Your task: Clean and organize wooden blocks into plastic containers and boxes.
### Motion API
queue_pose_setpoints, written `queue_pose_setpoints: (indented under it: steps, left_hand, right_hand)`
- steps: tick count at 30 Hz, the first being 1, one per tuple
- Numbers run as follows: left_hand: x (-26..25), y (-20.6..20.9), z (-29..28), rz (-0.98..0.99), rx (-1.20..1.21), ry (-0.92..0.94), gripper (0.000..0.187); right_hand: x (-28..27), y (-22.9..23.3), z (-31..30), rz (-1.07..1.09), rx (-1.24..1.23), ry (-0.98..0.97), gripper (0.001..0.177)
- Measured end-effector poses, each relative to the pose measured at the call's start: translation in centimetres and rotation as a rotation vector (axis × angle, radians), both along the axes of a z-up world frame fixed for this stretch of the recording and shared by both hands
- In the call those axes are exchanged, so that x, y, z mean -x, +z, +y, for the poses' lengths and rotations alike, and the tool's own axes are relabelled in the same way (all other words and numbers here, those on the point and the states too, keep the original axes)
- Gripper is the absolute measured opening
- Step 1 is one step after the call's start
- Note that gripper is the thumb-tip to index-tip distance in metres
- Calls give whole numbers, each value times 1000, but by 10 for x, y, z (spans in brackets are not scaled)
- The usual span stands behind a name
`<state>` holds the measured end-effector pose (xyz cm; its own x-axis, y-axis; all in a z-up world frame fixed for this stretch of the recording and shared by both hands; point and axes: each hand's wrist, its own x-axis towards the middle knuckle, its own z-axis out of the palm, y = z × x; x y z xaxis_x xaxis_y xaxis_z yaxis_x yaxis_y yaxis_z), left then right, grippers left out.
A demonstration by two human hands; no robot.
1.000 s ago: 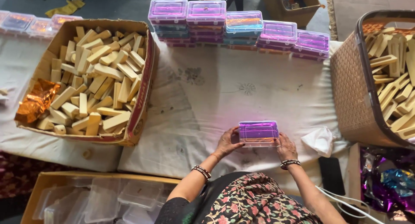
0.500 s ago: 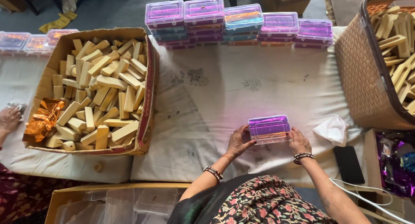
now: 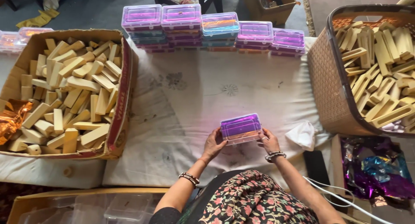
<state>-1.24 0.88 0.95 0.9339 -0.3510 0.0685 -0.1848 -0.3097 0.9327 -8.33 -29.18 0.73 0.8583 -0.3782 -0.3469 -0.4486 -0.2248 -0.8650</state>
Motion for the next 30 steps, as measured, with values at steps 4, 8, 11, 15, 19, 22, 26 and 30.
queue_pose_setpoints:
  steps: [4,8,11,15,19,22,26,30]
  left_hand:
    - [-4,7,-6,-1,-80,29,76]
    - [-22,-3,-11,-110,-323,140,54]
    - [-39,-7,-5,-415,-533,195,59]
    - [-47,-11,9,-414,-771,138,65]
    - [-43,-4,9,-406,-781,142,64]
    - [-44,-3,9,-428,-764,155,62]
    - [-43,5,9,-425,-720,173,59]
    - [-43,8,11,-433,-699,176,56]
  right_hand:
    - [-12,19,13,-87,-407,-179,49]
    - [-25,15,2,-105,-541,-267,50]
    - [-41,5,-20,-124,-600,-339,47]
    - [-79,3,-63,-195,-664,-488,35]
    - [-145,11,-125,-397,-730,-450,21]
    - [-209,64,-148,-425,-753,-631,16]
    - [-292,84,-189,-518,-792,-706,17]
    - [-357,107,-202,-534,-783,-704,22]
